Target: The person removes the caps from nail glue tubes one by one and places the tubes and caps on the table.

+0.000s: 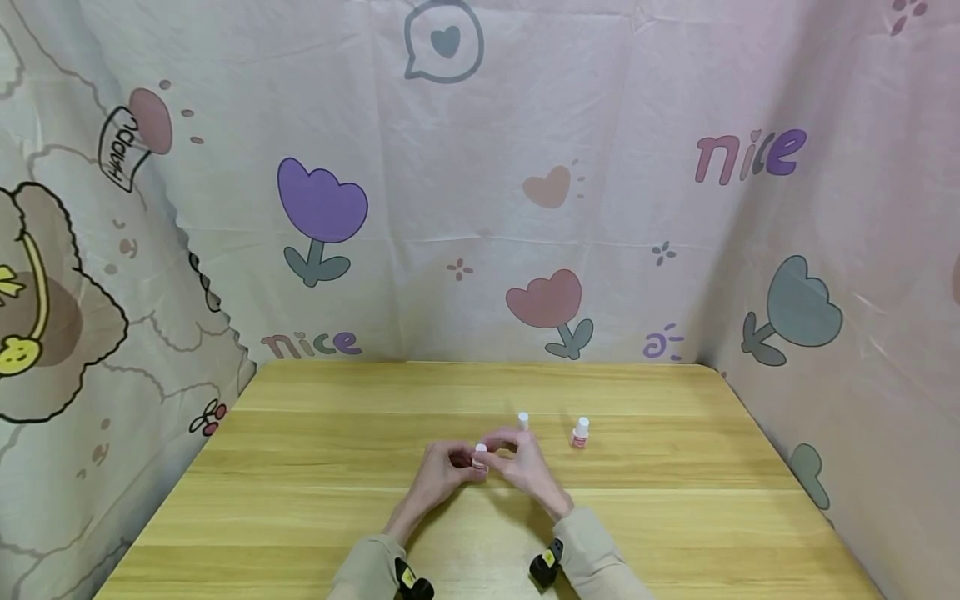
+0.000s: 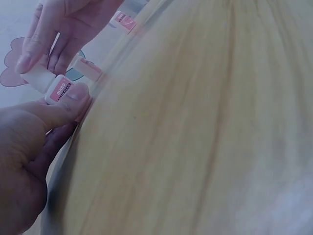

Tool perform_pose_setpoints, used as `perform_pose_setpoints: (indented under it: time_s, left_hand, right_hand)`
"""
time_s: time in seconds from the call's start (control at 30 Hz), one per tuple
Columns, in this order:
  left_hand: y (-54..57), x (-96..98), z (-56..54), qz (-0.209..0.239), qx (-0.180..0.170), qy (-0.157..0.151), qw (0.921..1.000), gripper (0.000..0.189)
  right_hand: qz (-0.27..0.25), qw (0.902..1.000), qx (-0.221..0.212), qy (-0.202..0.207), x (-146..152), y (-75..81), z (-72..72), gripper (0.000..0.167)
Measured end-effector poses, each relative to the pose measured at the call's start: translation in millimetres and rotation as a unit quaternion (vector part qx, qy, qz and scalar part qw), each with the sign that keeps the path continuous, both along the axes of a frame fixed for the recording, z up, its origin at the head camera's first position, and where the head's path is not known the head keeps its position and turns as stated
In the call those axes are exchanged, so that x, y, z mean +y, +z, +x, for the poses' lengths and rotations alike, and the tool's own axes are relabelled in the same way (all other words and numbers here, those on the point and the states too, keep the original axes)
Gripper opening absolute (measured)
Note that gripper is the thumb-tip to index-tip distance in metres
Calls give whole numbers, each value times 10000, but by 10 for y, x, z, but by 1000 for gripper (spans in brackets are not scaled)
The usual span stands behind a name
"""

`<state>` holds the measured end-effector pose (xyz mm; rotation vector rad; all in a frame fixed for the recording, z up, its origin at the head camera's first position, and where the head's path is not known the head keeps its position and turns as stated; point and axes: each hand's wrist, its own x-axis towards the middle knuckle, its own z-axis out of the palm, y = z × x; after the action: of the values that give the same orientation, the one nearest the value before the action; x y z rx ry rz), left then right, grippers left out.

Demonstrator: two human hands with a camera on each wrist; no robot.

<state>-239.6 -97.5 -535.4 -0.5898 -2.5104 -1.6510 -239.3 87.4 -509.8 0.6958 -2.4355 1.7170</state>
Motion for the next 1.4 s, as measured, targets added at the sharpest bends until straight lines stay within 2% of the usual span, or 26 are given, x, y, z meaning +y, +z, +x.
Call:
perform_pose_setpoints:
  time_s: [0.17, 0.27, 0.53, 0.8, 1.0, 1.13, 1.27, 1.4]
  left_hand:
    - [2, 3, 4, 41, -33, 22, 10000, 14]
    - [-8, 5, 5, 133, 30, -3, 9999, 14]
    - [-20, -6, 9, 280, 80, -74, 9995, 15]
    - [-18, -6, 1, 224, 64, -71, 9997, 14]
    - [0, -2, 6, 130, -22, -3, 9999, 14]
    - [0, -2, 7, 146, -82, 24, 9999, 15]
    - [-10, -1, 11, 224, -42, -9, 9997, 16]
    - [-4, -1, 14, 271, -24, -14, 9996, 16]
  right_hand:
    - [-38, 9993, -128, -336, -25, 37, 11, 14]
    - [17, 9992, -105, -374, -44, 92, 29, 12]
    - [46, 9988, 481, -105, -22, 12, -2, 7]
    - [-57, 9995, 284, 122, -3, 14, 7, 11]
    - [-248, 9996, 80, -94, -10, 2, -2, 15]
    - [-129, 9997, 32, -225, -23, 7, -1, 13]
    - [-17, 9998, 64, -172, -39, 68, 28, 11]
    - [-73, 9999, 83, 28, -38, 240, 128, 11]
